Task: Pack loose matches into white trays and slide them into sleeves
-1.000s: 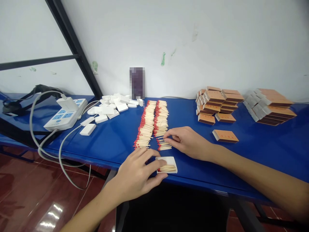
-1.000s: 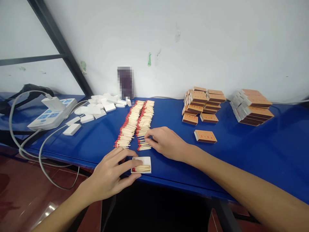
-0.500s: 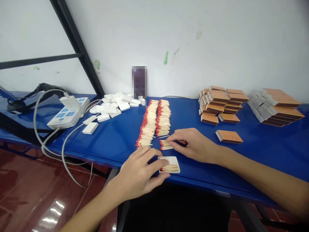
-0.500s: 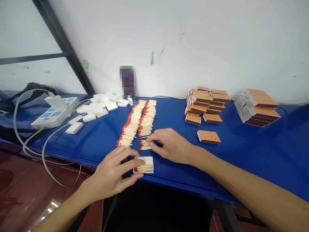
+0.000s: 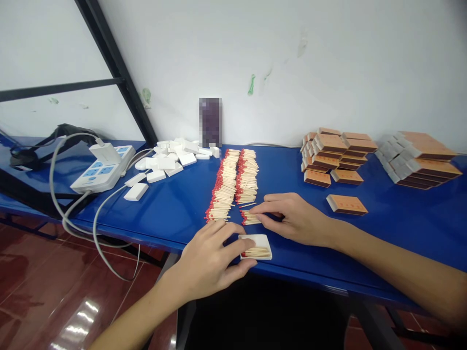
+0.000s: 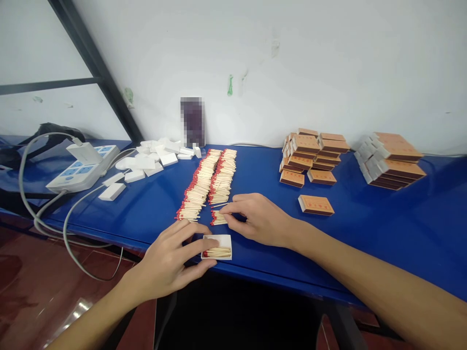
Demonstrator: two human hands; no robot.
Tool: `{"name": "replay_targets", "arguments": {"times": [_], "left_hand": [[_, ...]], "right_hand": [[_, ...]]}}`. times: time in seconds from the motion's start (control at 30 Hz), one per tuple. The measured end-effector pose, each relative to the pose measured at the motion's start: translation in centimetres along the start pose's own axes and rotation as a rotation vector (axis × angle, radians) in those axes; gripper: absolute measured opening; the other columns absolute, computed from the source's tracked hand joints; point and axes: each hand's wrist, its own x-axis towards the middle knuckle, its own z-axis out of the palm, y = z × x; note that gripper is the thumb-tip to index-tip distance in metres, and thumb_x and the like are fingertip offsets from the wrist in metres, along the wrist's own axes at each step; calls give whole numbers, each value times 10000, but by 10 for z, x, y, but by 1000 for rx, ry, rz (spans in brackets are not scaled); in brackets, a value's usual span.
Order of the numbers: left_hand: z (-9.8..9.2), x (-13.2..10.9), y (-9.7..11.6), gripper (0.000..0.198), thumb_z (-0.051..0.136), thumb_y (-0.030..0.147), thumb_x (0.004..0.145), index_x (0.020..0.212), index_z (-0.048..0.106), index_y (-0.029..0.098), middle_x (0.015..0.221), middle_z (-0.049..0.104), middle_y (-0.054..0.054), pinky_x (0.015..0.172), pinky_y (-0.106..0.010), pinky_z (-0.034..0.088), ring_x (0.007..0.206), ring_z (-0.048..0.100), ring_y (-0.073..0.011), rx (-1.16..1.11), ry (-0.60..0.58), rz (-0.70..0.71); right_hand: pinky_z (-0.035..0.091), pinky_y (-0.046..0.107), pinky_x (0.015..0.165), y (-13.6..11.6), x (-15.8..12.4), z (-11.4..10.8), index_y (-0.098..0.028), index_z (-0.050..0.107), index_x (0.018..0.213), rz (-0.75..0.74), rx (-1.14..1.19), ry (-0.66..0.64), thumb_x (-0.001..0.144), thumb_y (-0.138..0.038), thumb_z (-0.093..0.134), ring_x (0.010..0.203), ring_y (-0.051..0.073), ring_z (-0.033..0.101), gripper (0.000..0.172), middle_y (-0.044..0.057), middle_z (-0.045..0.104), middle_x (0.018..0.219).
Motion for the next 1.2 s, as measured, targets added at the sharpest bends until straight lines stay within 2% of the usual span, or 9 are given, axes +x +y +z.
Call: {"name": "replay_targets", "arguments": {"times": [0.57,0.73,1.2], "left_hand": [[1,0,-1,198,563,320,961,1111,635,214,1052,630,-62,815,-355,487,906,578,-203,0,-11,-7],[0,0,-1,206,558,317,963,1132,626,220,1068,626,-67,836,-364,488,926,580,-206,-4,-22,-12],[0,-1,-2,203,576,302,956,1133,625,214,1073,623,-65,837,-360,477,926,573,-204,-13,-15,-6]], "right_hand": [[347,237,585,0,-2,-1,-173,740,1019,-21,11,-41,959,-232,499,589,108,494,255,-5,552,664],[354,238,594,0,-2,-4,-199,738,1042,-21,32,-87,976,-265,491,598,107,505,264,-4,573,682],[330,236,581,0,-5,-4,-218,727,1102,-44,7,-131,970,-254,496,608,103,489,268,-11,533,693]]}}
